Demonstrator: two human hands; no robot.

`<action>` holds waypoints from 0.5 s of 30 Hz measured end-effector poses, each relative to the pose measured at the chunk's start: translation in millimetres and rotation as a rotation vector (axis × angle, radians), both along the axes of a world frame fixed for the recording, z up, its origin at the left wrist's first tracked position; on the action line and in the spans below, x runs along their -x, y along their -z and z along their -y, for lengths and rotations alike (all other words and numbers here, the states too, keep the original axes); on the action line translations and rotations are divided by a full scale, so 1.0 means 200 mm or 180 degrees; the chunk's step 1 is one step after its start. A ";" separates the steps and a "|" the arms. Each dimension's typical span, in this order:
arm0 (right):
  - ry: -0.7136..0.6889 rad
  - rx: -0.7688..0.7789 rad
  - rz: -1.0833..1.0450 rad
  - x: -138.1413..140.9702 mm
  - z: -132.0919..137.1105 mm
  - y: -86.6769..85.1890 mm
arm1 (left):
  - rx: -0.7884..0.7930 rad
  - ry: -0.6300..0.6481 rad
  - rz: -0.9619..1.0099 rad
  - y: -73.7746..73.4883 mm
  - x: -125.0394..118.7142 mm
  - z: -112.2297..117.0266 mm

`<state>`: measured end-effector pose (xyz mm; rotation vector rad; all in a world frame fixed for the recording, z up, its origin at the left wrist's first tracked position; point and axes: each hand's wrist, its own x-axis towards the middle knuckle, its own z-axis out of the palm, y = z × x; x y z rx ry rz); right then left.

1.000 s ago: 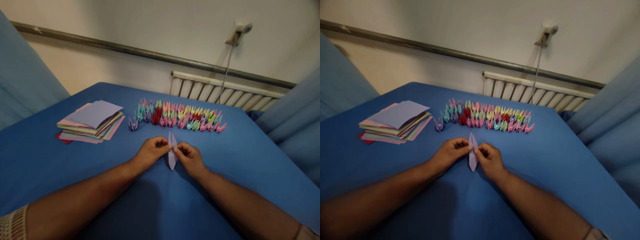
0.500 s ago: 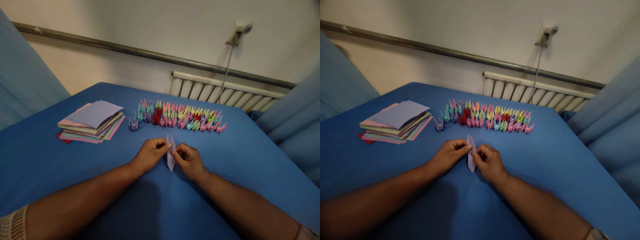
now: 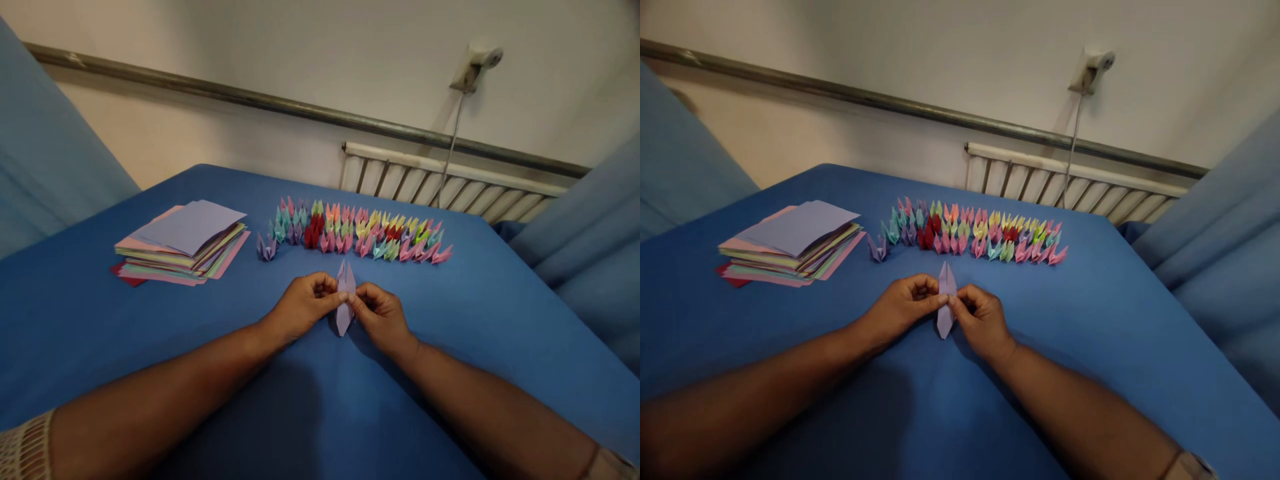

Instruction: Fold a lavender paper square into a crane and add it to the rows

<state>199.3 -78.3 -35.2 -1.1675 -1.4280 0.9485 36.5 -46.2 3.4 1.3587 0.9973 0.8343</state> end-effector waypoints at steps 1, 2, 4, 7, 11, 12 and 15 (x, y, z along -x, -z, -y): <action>0.0017 0.0043 -0.0054 0.00 0.00 0.00 | -0.0027 -0.0039 -0.0096 0.00 0.00 0.00; 0.0030 0.0088 -0.0122 0.00 0.00 0.00 | -0.0052 -0.0063 -0.0176 0.00 0.01 -0.01; 0.0035 0.0174 -0.0258 0.01 0.00 -0.01 | -0.0073 -0.0075 -0.0256 0.00 0.01 -0.01; -0.0021 0.0268 -0.0393 0.01 -0.01 -0.02 | -0.0029 -0.0068 -0.0233 0.00 0.02 -0.02; -0.0036 0.0315 -0.0430 0.00 -0.02 -0.03 | 0.0036 -0.0019 -0.0097 0.02 0.01 -0.02; -0.0025 0.0319 -0.0420 0.00 -0.02 -0.03 | 0.0047 -0.0005 -0.0069 0.02 0.01 -0.03; -0.0043 0.0358 -0.0434 0.00 -0.03 -0.03 | 0.0106 0.0039 0.0013 0.02 0.02 -0.03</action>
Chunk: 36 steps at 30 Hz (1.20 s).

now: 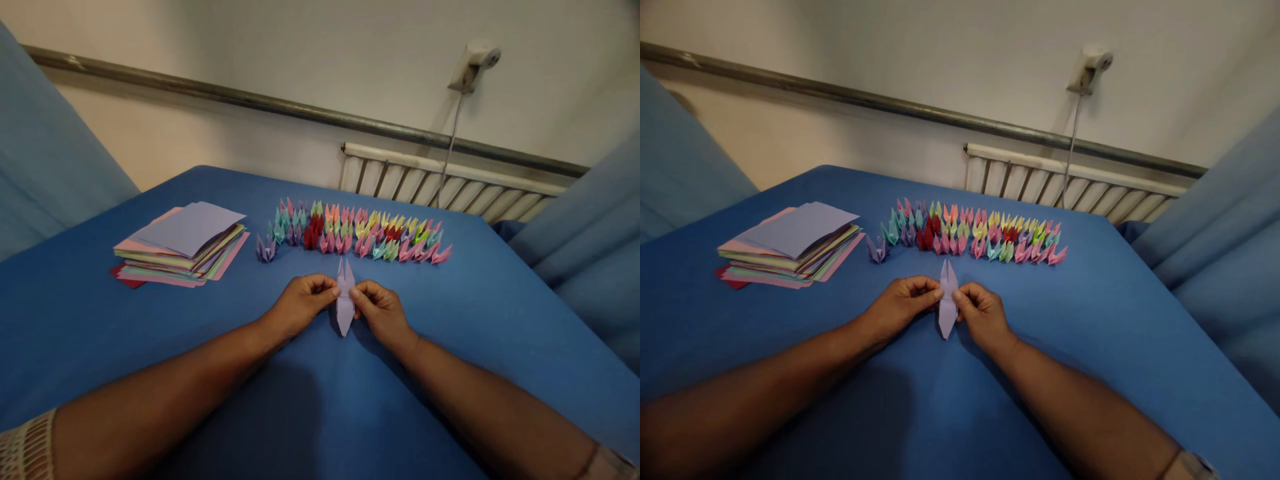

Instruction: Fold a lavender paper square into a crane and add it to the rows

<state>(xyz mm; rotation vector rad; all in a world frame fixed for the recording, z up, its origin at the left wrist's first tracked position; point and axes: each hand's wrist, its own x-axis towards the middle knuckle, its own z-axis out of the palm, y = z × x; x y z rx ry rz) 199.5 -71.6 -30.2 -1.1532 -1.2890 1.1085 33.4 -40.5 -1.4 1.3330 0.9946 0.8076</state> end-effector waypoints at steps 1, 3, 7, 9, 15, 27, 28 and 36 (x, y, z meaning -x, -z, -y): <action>-0.0010 0.0009 -0.0027 0.00 0.00 0.00 | 0.0029 0.0014 0.0034 0.00 0.00 0.00; -0.0017 0.0020 -0.0094 0.00 -0.01 0.00 | 0.0082 0.0049 0.0099 0.00 0.00 0.00; -0.0033 0.0076 -0.0219 0.00 -0.01 0.00 | 0.0117 0.0052 0.0185 -0.01 0.00 0.00; -0.0058 0.0101 -0.0315 0.00 -0.02 0.00 | 0.0102 0.0076 0.0237 -0.01 0.00 0.00; -0.0130 0.0033 -0.0533 0.01 -0.01 0.02 | -0.0252 0.0233 0.0014 -0.02 0.00 0.02; 0.0297 -0.0678 -0.0372 0.01 -0.01 0.05 | -0.2725 -0.0048 -0.1852 -0.08 0.05 0.05; 0.0513 -0.0893 -0.0189 0.00 0.00 0.04 | -0.2780 -0.0079 -0.1939 -0.09 0.05 0.05; 0.0830 -0.2118 0.1030 -0.02 0.06 -0.05 | -0.3277 0.0048 -0.2294 -0.10 0.07 0.05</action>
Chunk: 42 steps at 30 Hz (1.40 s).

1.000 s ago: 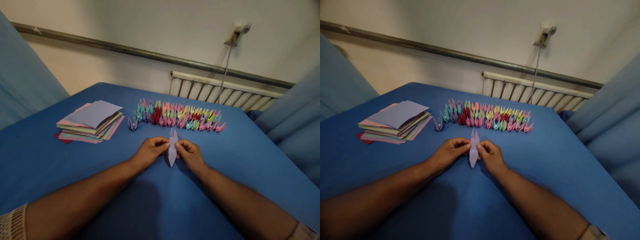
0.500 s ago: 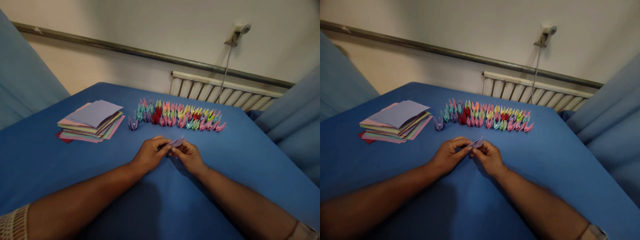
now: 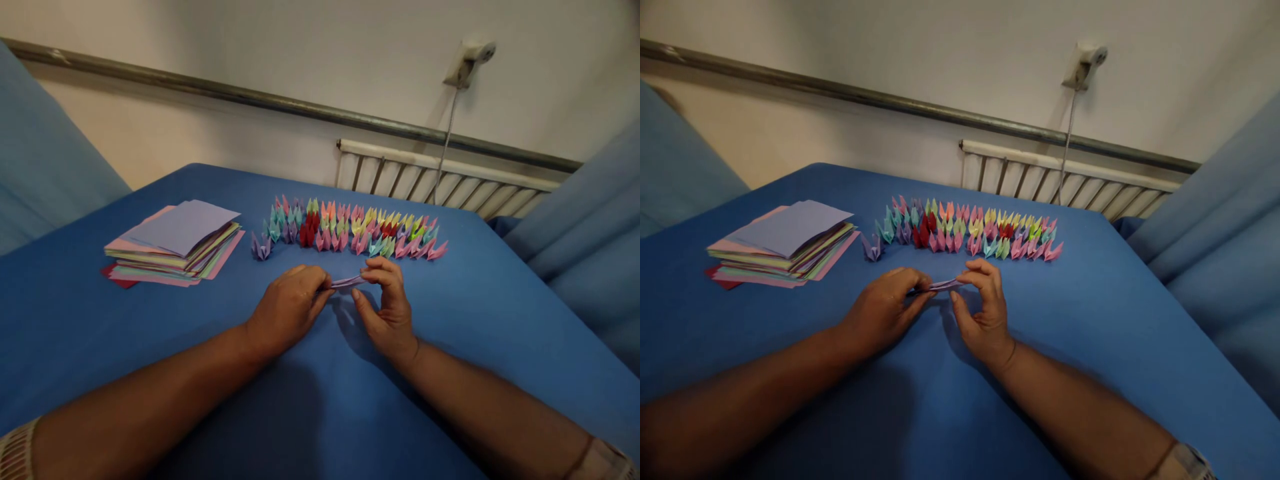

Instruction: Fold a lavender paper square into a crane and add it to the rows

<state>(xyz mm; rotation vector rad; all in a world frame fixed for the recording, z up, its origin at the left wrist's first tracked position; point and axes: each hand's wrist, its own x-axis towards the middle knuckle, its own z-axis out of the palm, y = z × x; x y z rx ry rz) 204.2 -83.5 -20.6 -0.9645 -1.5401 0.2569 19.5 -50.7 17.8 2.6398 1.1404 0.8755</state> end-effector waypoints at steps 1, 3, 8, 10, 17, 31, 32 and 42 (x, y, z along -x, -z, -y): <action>-0.0083 -0.0014 0.0135 0.00 0.00 0.00 | -0.0044 0.0064 -0.0039 0.00 0.00 0.00; -0.0214 0.0025 0.0303 0.00 0.00 0.00 | -0.0085 0.0169 -0.0080 0.00 0.01 -0.01; -0.0168 0.0134 0.0337 -0.01 -0.02 0.01 | -0.0080 0.0283 -0.0079 0.01 0.01 -0.01; -0.0168 0.0162 0.0345 -0.01 -0.02 0.02 | -0.0088 0.0312 -0.0041 0.01 0.01 -0.01; -0.0243 0.0241 0.0446 -0.01 -0.01 0.01 | -0.0125 0.0441 0.0095 0.00 0.01 -0.01; -0.0278 0.0237 0.0275 -0.01 -0.01 0.01 | 0.0102 0.0647 0.0203 -0.01 0.00 0.00; -0.0282 0.0235 0.0254 -0.01 -0.01 0.01 | 0.0103 0.0645 0.0234 -0.01 0.00 0.00; -0.0390 0.0315 0.0204 -0.01 -0.03 0.02 | 0.0268 0.0528 0.0361 -0.01 0.00 -0.01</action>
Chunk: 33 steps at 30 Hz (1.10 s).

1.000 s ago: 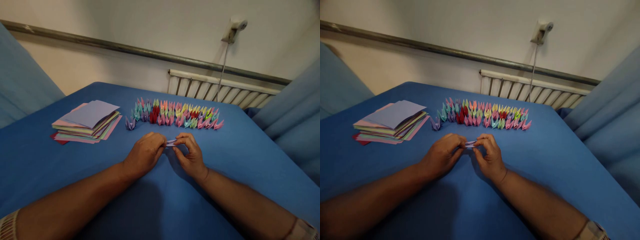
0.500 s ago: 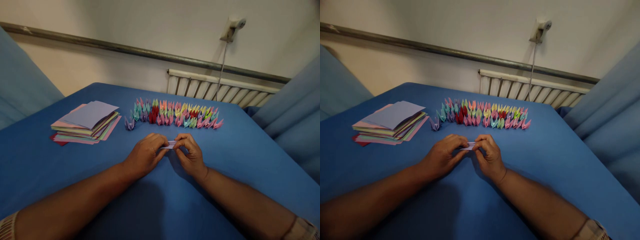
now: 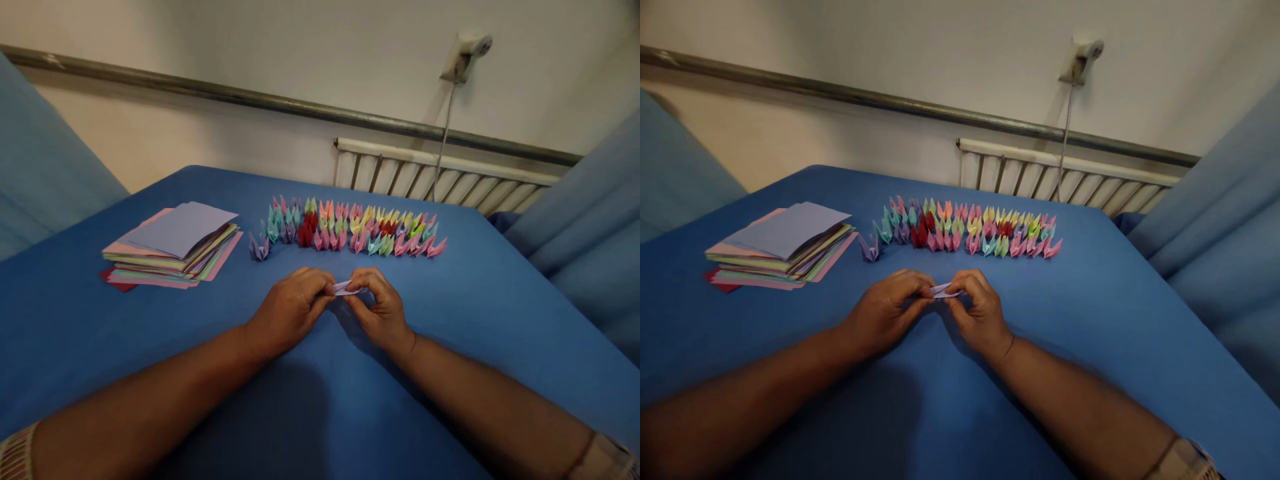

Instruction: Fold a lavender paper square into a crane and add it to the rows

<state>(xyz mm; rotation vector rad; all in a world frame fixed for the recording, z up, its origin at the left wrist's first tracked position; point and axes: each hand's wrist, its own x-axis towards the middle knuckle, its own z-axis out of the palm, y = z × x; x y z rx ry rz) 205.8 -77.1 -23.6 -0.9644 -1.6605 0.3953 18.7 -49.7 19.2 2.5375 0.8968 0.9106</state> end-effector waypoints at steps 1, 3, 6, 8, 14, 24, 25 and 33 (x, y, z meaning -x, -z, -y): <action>0.0011 0.0027 0.0012 0.00 0.00 0.00 | 0.0053 -0.0021 0.0016 0.00 0.00 0.00; 0.0031 0.0076 -0.0002 0.00 0.00 0.00 | 0.0185 -0.0081 0.0066 0.01 0.00 -0.01; 0.0009 0.0112 -0.0108 0.01 0.00 0.00 | 0.0406 -0.0200 0.0130 0.03 0.00 -0.01; -0.0002 0.0129 -0.0179 0.01 0.00 0.00 | 0.0574 -0.0254 0.0198 0.03 0.00 -0.01; 0.0021 0.0216 -0.0227 0.00 -0.01 0.01 | 0.0951 -0.0255 0.0294 0.03 -0.01 -0.02; -0.0017 0.0146 -0.0243 -0.01 -0.02 0.03 | 0.1214 -0.0048 0.0176 0.01 -0.02 -0.03; -0.0032 0.0169 -0.0237 -0.01 -0.02 0.03 | 0.1290 -0.0087 0.0178 0.01 -0.02 -0.03; -0.0166 0.0879 -0.1126 0.02 -0.02 0.05 | 0.1506 -0.0423 0.0216 0.01 -0.03 -0.03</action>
